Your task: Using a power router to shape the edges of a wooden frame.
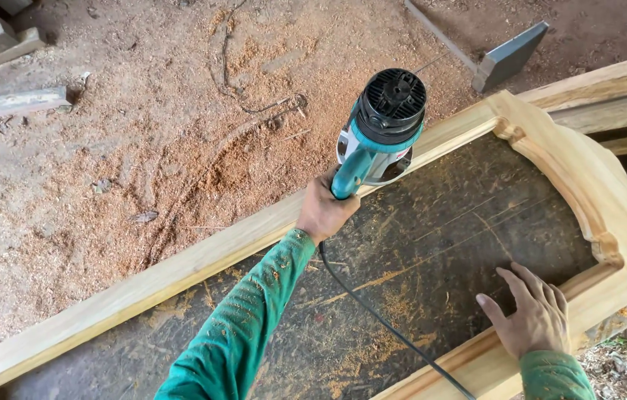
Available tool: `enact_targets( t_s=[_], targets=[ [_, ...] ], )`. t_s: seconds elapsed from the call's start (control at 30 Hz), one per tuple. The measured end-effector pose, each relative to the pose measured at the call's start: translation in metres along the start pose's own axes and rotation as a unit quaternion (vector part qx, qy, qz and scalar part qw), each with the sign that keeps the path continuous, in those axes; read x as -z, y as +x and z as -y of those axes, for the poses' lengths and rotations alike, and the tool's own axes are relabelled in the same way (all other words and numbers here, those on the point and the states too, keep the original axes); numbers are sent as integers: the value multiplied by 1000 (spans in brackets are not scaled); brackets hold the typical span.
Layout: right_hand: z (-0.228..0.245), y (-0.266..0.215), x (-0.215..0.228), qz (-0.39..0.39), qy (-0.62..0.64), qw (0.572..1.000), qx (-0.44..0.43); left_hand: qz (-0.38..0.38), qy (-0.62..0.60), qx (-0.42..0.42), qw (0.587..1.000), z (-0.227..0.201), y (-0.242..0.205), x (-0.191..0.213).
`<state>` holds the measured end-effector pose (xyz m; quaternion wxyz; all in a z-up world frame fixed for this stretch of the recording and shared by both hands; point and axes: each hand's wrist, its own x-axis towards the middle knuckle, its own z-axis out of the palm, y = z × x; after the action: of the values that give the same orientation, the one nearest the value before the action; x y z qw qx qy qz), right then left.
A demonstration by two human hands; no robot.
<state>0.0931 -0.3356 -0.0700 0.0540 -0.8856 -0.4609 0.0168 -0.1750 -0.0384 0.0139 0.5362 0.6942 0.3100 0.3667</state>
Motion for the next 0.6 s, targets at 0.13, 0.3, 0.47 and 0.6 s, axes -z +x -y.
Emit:
enact_targets(
  t_s=[0.13,0.3,0.47,0.6],
  targets=[
    [1,0,2,-4,5,1000,-1,-11,-6,6,1000,-1,-6,5],
    [0,-2,0,-25,12,999,16,-19,7,19,1000,-5,-14,11],
    [-4,-1,-5,-23,16,1000,15,-14,-14,26,999,-7,-19,21],
    [-7,4,-4,-16,15,1000,18,-11,-10,48,999,3,-19,27]
  ],
)
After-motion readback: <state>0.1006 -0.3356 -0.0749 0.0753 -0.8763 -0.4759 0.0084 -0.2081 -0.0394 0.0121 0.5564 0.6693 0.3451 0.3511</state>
